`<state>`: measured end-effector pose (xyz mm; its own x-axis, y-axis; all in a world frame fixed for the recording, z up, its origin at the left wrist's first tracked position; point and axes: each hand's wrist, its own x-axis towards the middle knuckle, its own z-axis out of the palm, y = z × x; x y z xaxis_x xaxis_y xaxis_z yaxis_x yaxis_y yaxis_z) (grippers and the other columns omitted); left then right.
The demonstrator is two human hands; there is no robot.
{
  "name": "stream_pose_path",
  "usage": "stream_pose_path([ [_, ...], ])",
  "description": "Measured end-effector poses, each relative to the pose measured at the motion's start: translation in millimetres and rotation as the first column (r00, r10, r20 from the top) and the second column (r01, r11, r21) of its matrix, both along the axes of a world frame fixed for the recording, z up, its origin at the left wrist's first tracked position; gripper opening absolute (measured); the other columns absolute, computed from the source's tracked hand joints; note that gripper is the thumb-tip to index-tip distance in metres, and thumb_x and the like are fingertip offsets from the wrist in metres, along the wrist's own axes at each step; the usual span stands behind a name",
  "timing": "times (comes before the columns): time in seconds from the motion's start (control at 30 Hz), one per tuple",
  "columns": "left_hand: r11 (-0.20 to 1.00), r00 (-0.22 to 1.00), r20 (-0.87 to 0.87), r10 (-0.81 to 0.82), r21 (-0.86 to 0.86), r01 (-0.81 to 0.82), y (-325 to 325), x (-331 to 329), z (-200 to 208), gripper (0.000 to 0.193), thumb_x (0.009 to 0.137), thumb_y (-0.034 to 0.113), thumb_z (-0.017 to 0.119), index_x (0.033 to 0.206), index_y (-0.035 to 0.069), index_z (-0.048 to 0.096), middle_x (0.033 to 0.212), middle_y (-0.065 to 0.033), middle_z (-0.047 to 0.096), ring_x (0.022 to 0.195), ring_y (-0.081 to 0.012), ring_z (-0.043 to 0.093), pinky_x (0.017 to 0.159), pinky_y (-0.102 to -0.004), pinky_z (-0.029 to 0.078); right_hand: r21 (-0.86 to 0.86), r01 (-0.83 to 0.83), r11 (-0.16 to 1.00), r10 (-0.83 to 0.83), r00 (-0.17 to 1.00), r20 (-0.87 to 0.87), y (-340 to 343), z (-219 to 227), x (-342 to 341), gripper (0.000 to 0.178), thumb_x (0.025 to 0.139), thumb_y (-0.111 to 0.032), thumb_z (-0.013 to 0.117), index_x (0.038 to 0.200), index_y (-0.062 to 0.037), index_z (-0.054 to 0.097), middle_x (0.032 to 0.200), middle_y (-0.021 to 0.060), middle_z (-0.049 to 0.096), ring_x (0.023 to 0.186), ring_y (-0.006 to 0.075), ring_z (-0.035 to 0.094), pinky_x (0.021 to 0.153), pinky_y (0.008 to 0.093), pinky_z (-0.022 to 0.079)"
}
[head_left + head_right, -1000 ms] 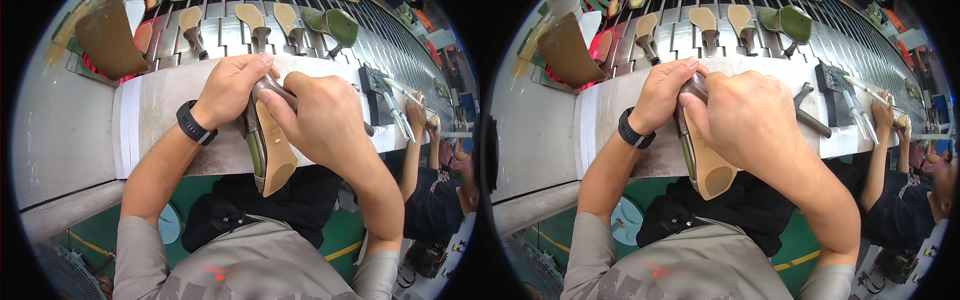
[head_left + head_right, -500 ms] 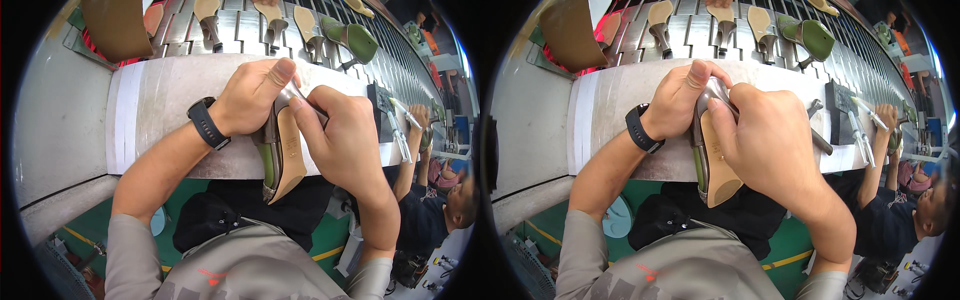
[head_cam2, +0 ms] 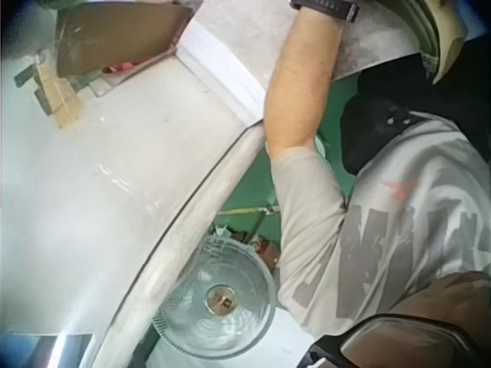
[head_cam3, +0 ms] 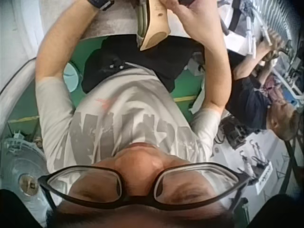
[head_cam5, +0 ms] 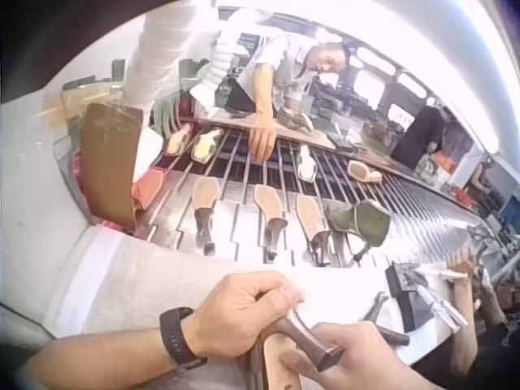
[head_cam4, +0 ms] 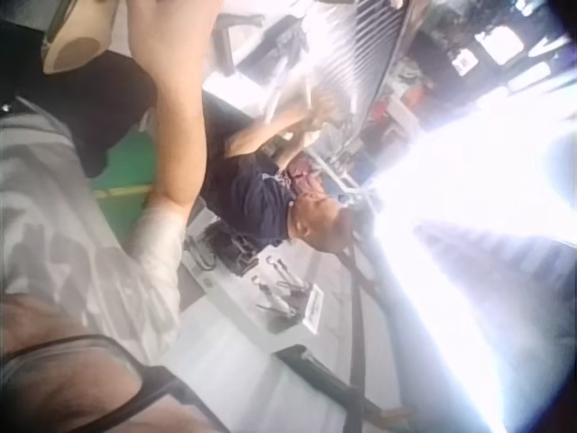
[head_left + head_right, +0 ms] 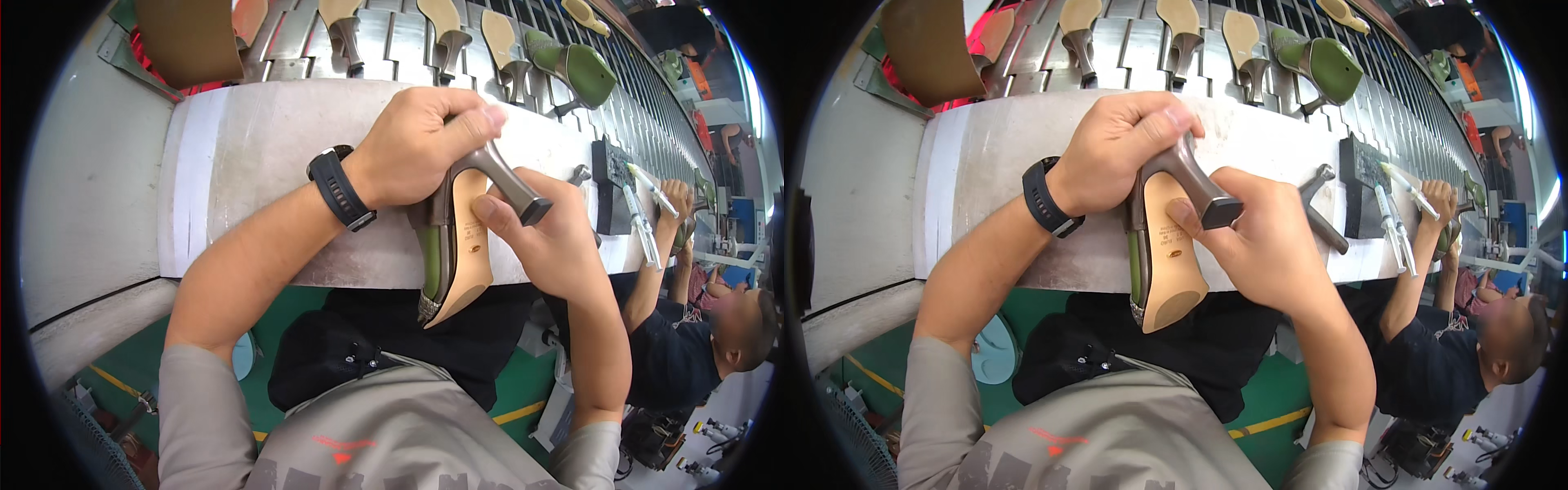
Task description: The person assembles high-heeled shoes on a conveyor line by pressing soles onto lasted shoes by hand, hammering the edges with a hammer, and applying adhesive along the seams using a syringe.
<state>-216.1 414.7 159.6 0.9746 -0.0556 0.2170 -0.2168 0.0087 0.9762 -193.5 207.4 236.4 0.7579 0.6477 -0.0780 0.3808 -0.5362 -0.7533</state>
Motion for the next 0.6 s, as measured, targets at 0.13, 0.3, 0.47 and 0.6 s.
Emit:
stream_pose_path([
  [0.13,0.988,0.996,0.045,0.082,-0.131,-0.076,-6,-2,-14,0.081,0.115,0.063,0.030,0.106,-0.004,0.076,0.095,-0.0076,0.072,0.086,-0.0145,0.064,0.081,-0.0284,0.052,-0.025,0.020,0.999,-0.028,0.920,-0.390,10,1,9,0.048,0.103,-0.039,0.076,0.080,0.0027,0.070,0.065,0.0015,0.062,0.061,0.0089,0.055,0.055,0.0290,0.046],
  [0.3,0.981,0.979,0.112,0.169,-0.110,-0.157,-9,-3,-17,0.079,0.116,0.061,0.031,0.104,-0.003,0.077,0.096,-0.0101,0.074,0.088,-0.0163,0.066,0.082,-0.0304,0.052,-0.118,-0.021,0.993,-0.024,0.928,-0.372,23,2,10,0.053,0.101,-0.044,0.077,0.072,-0.0007,0.068,0.060,-0.0009,0.057,0.057,0.0078,0.051,0.052,0.0282,0.041],
  [0.47,0.980,0.975,0.109,0.194,-0.075,-0.186,-10,-1,-16,0.078,0.116,0.060,0.033,0.102,-0.002,0.078,0.093,-0.0112,0.074,0.087,-0.0166,0.066,0.081,-0.0302,0.051,-0.073,0.031,0.997,-0.055,0.931,-0.360,22,-5,9,0.056,0.100,-0.044,0.080,0.066,-0.0019,0.065,0.058,-0.0034,0.051,0.058,0.0058,0.049,0.051,0.0277,0.038],
  [0.6,0.982,0.977,0.098,0.187,-0.048,-0.183,-6,-1,-15,0.077,0.116,0.060,0.035,0.100,-0.002,0.077,0.087,-0.0092,0.072,0.081,-0.0155,0.064,0.076,-0.0302,0.050,-0.129,0.048,0.990,-0.093,0.927,-0.365,24,-8,9,0.049,0.099,-0.038,0.082,0.072,0.0007,0.070,0.059,-0.0030,0.054,0.059,0.0055,0.050,0.052,0.0278,0.041],
])
